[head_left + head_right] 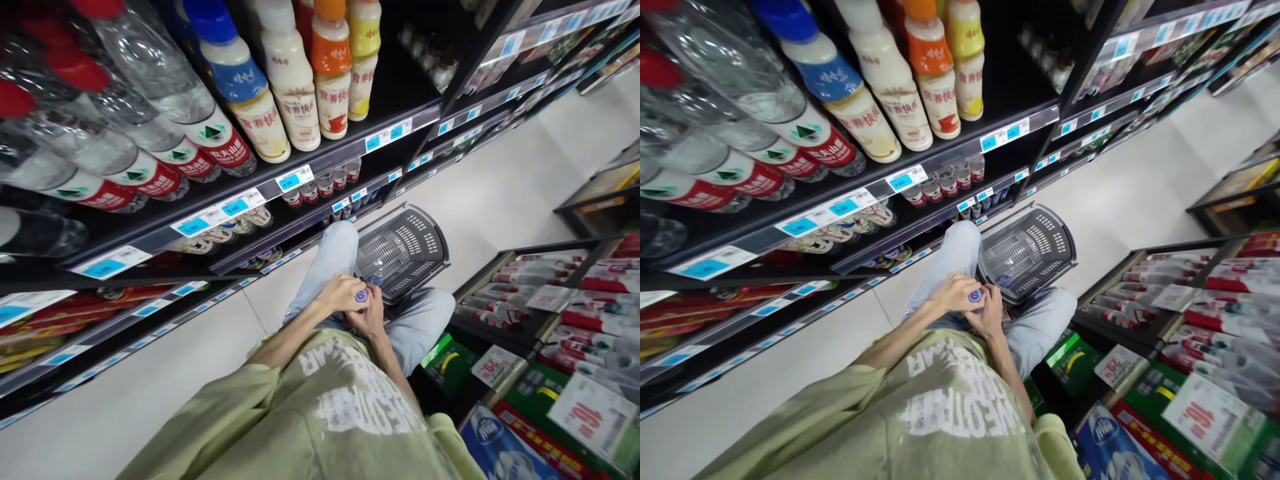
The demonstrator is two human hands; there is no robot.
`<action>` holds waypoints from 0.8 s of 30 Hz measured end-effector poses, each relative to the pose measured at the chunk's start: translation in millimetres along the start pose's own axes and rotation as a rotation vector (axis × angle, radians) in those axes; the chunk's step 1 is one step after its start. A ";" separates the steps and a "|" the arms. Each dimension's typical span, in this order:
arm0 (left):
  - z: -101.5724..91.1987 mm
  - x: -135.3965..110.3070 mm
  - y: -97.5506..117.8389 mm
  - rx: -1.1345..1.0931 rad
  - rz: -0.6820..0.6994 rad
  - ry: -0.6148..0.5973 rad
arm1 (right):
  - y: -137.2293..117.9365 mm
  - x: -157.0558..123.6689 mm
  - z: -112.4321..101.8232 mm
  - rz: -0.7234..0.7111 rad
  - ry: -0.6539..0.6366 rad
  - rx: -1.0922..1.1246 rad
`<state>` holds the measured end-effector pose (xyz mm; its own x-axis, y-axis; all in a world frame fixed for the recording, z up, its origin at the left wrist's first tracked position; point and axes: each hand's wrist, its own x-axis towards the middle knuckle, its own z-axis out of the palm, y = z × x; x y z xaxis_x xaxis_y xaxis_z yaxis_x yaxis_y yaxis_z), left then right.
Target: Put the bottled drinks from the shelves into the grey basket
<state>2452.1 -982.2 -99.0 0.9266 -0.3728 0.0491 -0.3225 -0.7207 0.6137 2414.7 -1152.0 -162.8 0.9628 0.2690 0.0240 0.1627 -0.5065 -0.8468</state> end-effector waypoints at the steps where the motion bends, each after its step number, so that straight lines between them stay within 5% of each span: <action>1: 3.1 4.5 0.3 0.019 0.040 -0.022 | 1.4 -0.2 -2.4 -0.001 0.024 -0.029; 6: 9.6 30.0 3.0 0.063 0.206 -0.098 | 9.4 4.2 -14.8 0.041 0.155 -0.068; 10: -5.3 65.2 -6.3 0.010 0.241 -0.181 | 18.6 18.9 -32.7 0.086 0.176 -0.110; 18: -25.3 138.9 -79.4 0.250 -0.186 -0.132 | 71.7 82.0 -63.9 0.298 0.119 -0.363; 21: -18.3 143.0 -84.9 0.212 -0.217 -0.092 | 99.9 111.2 -61.3 0.338 -0.009 -0.497; 24: -17.8 140.3 -83.0 0.093 -0.293 0.090 | 127.6 133.4 -48.6 0.411 -0.150 -0.567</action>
<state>2612.3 -964.2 -129.0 0.9947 -0.0910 -0.0470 -0.0516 -0.8419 0.5371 2574.5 -1220.6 -241.8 0.9368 0.0546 -0.3455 -0.0802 -0.9279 -0.3641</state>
